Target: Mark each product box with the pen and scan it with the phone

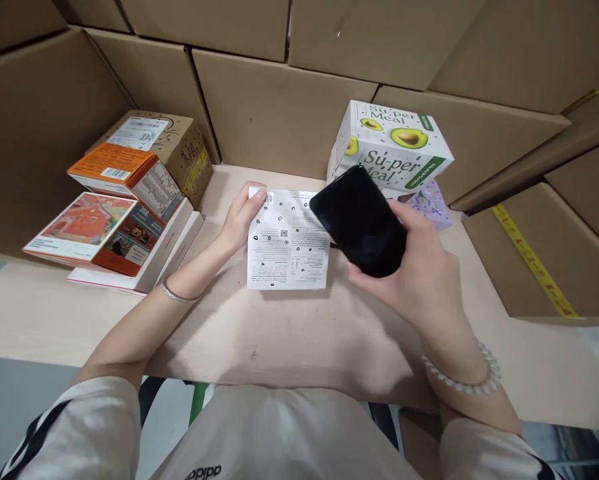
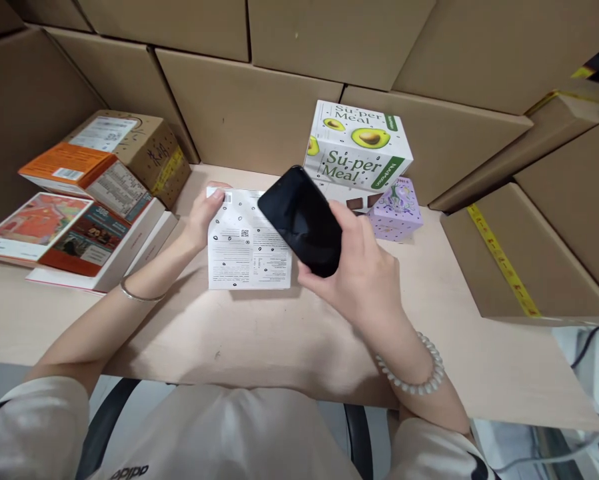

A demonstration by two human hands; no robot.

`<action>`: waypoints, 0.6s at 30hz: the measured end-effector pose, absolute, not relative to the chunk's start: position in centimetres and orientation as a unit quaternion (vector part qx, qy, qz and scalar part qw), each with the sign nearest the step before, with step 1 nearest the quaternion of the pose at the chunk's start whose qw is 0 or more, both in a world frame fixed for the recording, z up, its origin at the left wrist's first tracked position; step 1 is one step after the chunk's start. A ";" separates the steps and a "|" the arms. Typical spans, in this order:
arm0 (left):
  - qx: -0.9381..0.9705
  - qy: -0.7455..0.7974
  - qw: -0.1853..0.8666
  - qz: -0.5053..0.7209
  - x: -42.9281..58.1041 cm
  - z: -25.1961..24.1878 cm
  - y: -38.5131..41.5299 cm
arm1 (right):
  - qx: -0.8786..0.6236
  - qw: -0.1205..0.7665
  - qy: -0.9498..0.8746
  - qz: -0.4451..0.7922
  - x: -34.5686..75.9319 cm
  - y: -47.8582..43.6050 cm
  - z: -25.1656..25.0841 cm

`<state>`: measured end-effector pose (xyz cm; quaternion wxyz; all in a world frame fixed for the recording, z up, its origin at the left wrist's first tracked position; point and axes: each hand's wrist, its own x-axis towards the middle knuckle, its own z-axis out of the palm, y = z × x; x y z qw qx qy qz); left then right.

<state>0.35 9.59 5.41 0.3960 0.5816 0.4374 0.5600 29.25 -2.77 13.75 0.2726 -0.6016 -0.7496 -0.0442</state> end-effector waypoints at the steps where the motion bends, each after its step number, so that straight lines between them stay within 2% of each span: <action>1: 0.580 0.435 0.399 0.561 0.4 5.4 9.5 | -0.590 0.284 -0.755 -0.037 28.9 -3.2 13.6; 11: 0.571 0.447 0.399 0.561 0.6 5.5 9.2 | -0.531 0.380 -0.754 0.074 27.1 -6.8 14.0; 18: 0.555 0.412 0.454 0.563 0.6 4.1 9.8 | -0.497 0.413 -0.763 0.000 26.0 -7.7 14.3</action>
